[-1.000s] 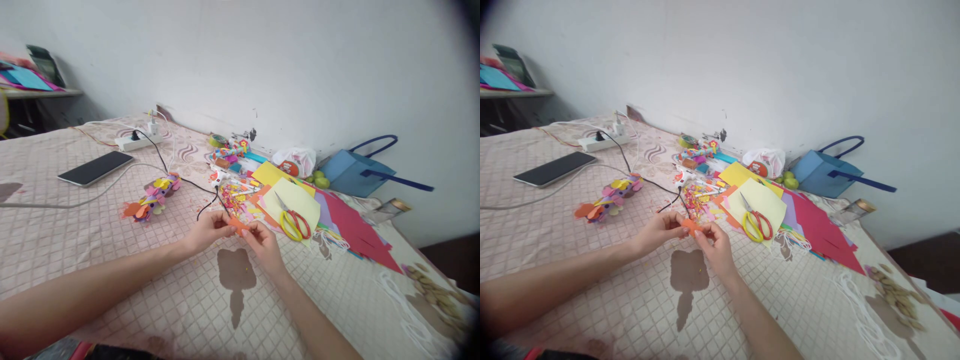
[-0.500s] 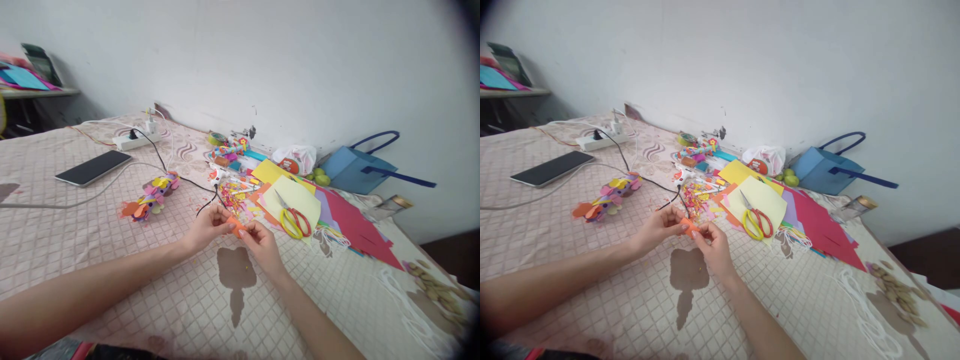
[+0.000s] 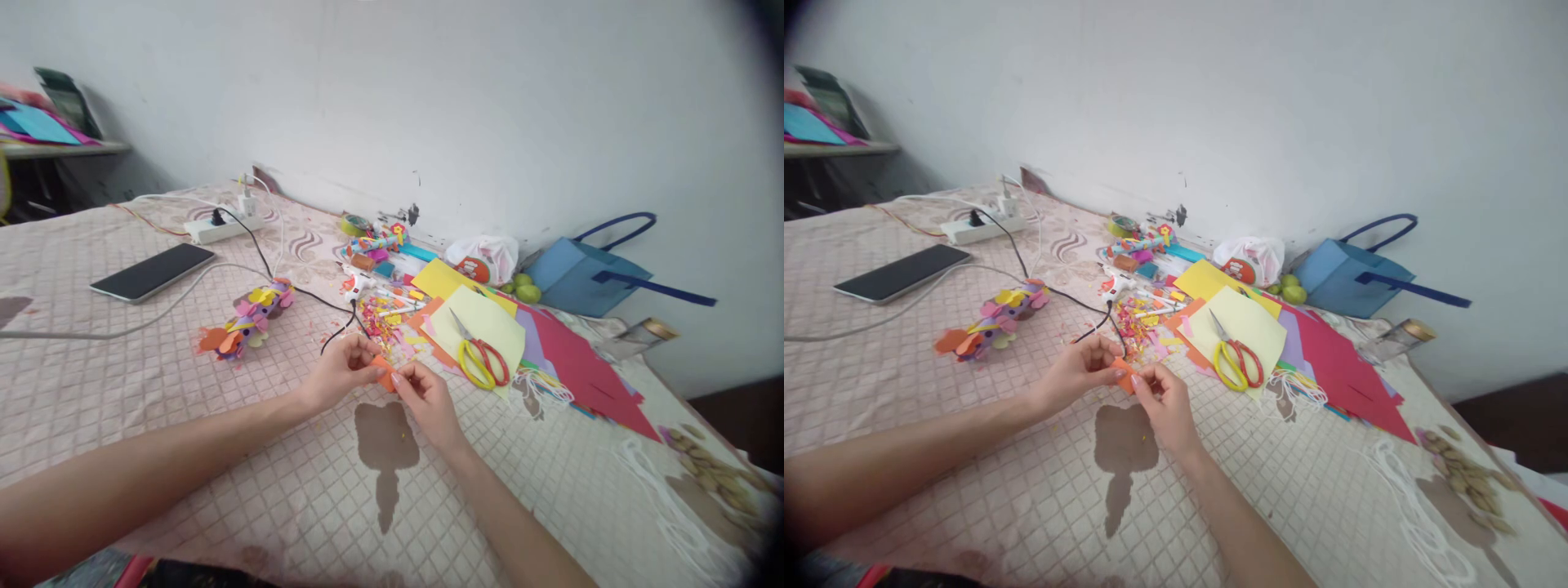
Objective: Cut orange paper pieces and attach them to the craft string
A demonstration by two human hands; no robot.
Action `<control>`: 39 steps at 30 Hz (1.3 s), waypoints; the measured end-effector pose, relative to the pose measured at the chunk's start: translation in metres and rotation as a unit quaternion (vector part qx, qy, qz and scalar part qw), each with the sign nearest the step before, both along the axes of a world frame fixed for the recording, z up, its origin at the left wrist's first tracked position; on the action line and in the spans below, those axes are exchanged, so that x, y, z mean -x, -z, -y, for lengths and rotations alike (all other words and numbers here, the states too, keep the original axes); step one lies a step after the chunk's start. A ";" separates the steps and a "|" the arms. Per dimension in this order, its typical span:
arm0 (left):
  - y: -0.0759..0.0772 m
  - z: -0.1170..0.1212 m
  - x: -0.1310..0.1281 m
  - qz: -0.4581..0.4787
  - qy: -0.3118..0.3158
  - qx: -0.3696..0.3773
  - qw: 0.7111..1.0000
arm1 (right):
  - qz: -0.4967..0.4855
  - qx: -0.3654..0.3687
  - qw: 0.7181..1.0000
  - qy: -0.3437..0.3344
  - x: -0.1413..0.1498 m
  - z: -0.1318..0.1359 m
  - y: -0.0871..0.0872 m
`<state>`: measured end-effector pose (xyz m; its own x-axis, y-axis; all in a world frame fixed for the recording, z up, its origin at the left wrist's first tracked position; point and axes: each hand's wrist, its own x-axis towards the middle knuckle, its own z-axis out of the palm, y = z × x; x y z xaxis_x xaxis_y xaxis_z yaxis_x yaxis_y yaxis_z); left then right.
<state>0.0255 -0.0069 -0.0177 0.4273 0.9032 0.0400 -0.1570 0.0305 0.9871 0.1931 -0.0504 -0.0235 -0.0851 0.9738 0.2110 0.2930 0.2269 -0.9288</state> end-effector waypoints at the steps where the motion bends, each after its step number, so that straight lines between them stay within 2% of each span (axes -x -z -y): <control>1: 0.000 0.000 0.000 -0.003 -0.002 0.001 1.000 | 0.000 -0.001 1.000 0.000 0.000 0.000 0.000; 8: 0.008 -0.002 -0.001 0.009 0.045 0.030 0.998 | -0.005 -0.009 1.000 0.005 0.000 0.001 -0.002; 18: 0.003 -0.001 -0.001 0.008 0.035 0.065 0.997 | -0.018 0.000 0.999 0.032 -0.001 0.001 0.001; 28: 0.004 0.000 0.000 -0.013 0.039 0.052 0.998 | -0.027 0.009 0.999 -0.016 0.000 0.002 -0.004; 31: 0.004 0.000 0.000 -0.009 0.044 0.048 0.998 | -0.020 0.004 1.000 -0.013 -0.001 0.001 -0.002; 36: 0.005 0.002 -0.002 0.008 0.088 0.060 0.994 | -0.013 0.003 1.000 -0.002 -0.001 0.002 -0.001; 39: 0.007 0.003 -0.002 0.004 0.083 0.069 0.994 | -0.014 0.005 1.000 -0.009 0.000 0.002 -0.003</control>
<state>0.0279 -0.0098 -0.0242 0.5714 0.8171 -0.0759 -0.1456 0.1920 0.9705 0.1933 -0.0525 -0.0209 -0.0964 0.9742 0.2039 0.2636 0.2226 -0.9386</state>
